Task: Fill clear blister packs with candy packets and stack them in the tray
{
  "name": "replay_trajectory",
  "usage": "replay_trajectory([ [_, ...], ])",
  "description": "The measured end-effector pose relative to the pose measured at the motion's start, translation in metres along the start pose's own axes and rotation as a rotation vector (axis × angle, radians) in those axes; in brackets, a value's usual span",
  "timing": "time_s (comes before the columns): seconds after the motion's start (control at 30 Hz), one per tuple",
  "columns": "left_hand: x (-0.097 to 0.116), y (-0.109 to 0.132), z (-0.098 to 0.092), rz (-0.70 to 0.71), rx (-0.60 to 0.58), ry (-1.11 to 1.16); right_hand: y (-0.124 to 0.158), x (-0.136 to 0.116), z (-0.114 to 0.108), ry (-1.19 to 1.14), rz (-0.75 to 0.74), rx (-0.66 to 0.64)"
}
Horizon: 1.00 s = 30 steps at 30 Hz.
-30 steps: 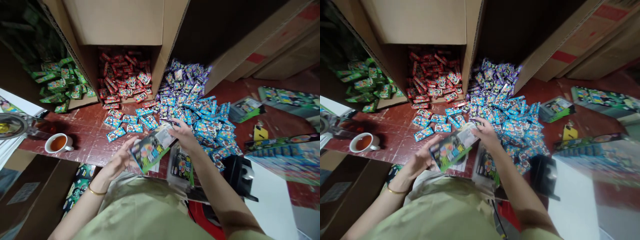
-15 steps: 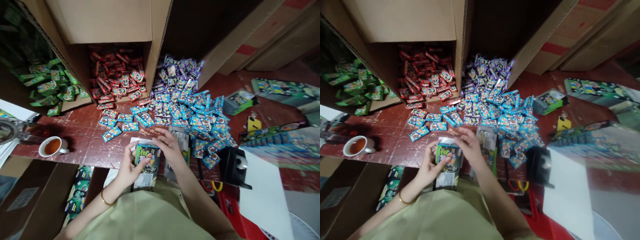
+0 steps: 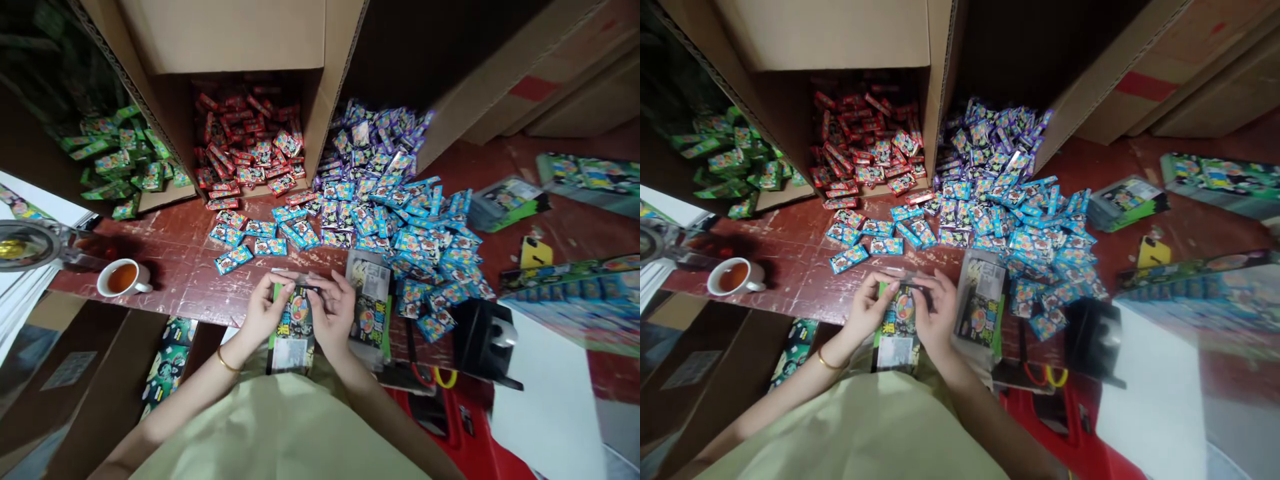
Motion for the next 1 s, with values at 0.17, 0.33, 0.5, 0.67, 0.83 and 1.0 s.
replay_trajectory([
  [0.17, 0.004, -0.002, -0.002, 0.069, 0.022, 0.115, -0.014, 0.001, -0.006, -0.088, 0.037, 0.054],
  [0.33, 0.0, -0.003, -0.005, 0.016, 0.031, 0.167, -0.014, 0.002, -0.017, -0.069, 0.101, 0.127],
  [0.5, 0.0, -0.005, -0.005, 0.052, 0.062, 0.214, -0.006, 0.004, -0.014, -0.024, 0.124, 0.168],
  [0.67, 0.0, -0.006, -0.006, 0.017, 0.055, 0.161, -0.003, 0.005, -0.009, -0.047, 0.114, 0.173],
  [0.83, -0.003, -0.004, -0.005, -0.095, 0.02, 0.057, -0.003, 0.009, -0.002, -0.082, 0.167, 0.089],
  [1.0, -0.004, -0.004, -0.008, -0.081, 0.022, 0.171, -0.015, 0.008, 0.001, -0.083, 0.133, 0.008],
])
Point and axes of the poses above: each hand's wrist, its own y-axis away from the middle knuckle, its own z-axis out of the palm, x = y × z, the point moved 8 cm from there along -y, towards the middle knuckle, and after that the axes turned 9 degrees about -z, right-handed, at the moved point
